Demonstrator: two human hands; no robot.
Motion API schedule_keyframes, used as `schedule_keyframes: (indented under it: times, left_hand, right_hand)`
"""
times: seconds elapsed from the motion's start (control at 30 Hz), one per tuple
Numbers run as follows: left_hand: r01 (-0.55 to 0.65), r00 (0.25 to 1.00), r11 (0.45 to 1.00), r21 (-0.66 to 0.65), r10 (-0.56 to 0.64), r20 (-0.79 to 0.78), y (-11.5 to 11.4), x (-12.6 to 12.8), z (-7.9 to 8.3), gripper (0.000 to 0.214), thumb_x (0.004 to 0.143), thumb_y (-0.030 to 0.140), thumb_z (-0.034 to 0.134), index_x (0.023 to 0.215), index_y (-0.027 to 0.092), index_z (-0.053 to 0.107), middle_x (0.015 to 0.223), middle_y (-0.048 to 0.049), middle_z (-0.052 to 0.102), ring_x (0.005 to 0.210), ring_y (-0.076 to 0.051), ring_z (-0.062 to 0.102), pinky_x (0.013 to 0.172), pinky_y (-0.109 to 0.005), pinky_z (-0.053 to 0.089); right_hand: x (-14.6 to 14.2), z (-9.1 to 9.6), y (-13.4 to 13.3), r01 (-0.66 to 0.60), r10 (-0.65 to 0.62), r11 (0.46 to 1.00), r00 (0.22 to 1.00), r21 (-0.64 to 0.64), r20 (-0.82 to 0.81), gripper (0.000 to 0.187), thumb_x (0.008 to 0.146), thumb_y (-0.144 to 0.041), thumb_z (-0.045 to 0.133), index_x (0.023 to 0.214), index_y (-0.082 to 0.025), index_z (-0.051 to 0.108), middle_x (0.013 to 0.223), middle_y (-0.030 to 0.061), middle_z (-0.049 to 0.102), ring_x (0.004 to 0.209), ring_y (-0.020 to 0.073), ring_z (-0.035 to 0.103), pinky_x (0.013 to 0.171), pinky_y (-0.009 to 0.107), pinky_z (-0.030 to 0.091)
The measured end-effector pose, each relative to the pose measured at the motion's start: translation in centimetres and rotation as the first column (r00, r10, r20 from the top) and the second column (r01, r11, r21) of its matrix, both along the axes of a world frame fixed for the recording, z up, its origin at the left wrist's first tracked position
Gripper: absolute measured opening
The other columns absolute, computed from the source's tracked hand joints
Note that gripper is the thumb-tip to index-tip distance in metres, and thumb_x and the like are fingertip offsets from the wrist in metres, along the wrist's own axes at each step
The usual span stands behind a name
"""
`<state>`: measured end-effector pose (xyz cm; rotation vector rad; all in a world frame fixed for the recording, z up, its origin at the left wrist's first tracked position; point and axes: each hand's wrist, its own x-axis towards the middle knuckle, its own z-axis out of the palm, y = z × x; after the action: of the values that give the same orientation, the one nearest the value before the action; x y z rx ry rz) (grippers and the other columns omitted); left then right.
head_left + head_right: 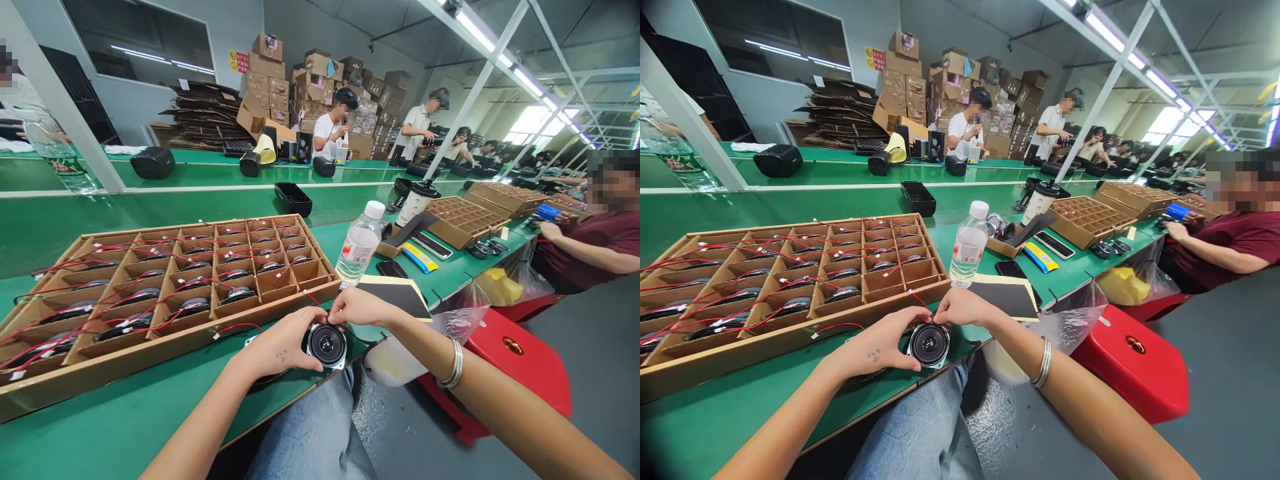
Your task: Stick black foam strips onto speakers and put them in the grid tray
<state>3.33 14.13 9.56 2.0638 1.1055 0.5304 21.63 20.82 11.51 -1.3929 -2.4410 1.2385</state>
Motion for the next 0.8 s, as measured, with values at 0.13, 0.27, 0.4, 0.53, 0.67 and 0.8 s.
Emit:
schedule_keyframes:
  times: [0.13,0.27,0.4,0.53,0.67,0.8]
  left_hand:
    - [0.002,1.0,1.0,-0.006,-0.002,-0.009,-0.1,0.0,0.1,0.065,0.056,0.022,0.078,0.112,0.021,0.046,0.113,-0.0023,0.054,0.105,-0.021,0.051,0.092,-0.034,0.039]
    - [0.009,1.0,1.0,-0.003,-0.009,-0.018,-0.1,0.0,0.1,0.064,0.056,0.022,0.078,0.112,0.022,0.046,0.112,-0.0019,0.054,0.105,-0.021,0.051,0.09,-0.033,0.039]
    - [0.017,0.999,1.0,0.006,-0.017,-0.034,-0.2,-0.1,0.2,0.061,0.058,0.022,0.077,0.111,0.022,0.046,0.111,-0.0024,0.054,0.104,-0.022,0.05,0.088,-0.032,0.039]
    - [0.029,0.998,0.999,0.012,-0.029,-0.057,-0.2,-0.1,0.5,0.058,0.061,0.023,0.076,0.11,0.023,0.046,0.109,-0.0011,0.054,0.102,-0.021,0.051,0.085,-0.031,0.04]
    - [0.04,0.995,0.999,0.036,-0.037,-0.091,-0.1,0.0,0.5,0.055,0.061,0.024,0.076,0.107,0.022,0.046,0.108,-0.0012,0.054,0.101,-0.021,0.051,0.085,-0.031,0.04]
    - [0.055,0.991,0.996,0.074,-0.045,-0.124,-0.1,0.0,0.4,0.051,0.06,0.022,0.076,0.102,0.021,0.046,0.105,-0.001,0.054,0.098,-0.019,0.052,0.084,-0.03,0.041]
  right_hand:
    - [-0.1,0.1,0.0,0.007,-0.007,1.0,1.0,-0.016,0.016,0.013,0.068,-0.016,0.058,0.064,-0.011,0.07,0.052,-0.001,0.059,0.05,0.0093,0.046,0.048,0.018,0.034]
    - [-0.1,0.3,-0.1,0.001,0.0,1.0,0.999,-0.019,0.051,0.013,0.069,-0.016,0.058,0.066,-0.011,0.07,0.052,-0.0011,0.059,0.05,0.0092,0.046,0.048,0.018,0.033]
    - [-0.4,0.7,0.1,-0.03,0.032,0.999,0.994,-0.015,0.108,0.012,0.07,-0.015,0.059,0.063,-0.011,0.068,0.052,-0.0022,0.058,0.052,0.0091,0.048,0.049,0.018,0.034]
    - [-1.1,1.2,0.6,-0.08,0.094,0.994,0.974,-0.077,0.206,0.013,0.072,-0.013,0.061,0.059,-0.012,0.063,0.044,-0.0041,0.052,0.049,0.0088,0.046,0.05,0.018,0.033]
    - [-0.9,1.8,1.1,-0.137,0.238,0.935,0.926,-0.327,0.292,0.028,0.083,-0.022,0.051,0.059,-0.01,0.059,0.041,-0.001,0.054,0.038,0.0087,0.045,0.044,0.019,0.031]
    - [1.8,2.8,0.4,-0.197,0.334,0.853,0.918,-0.484,0.215,0.021,0.085,-0.028,0.052,0.087,-0.01,0.06,0.063,0.0031,0.065,0.045,0.008,0.053,0.044,0.017,0.034]
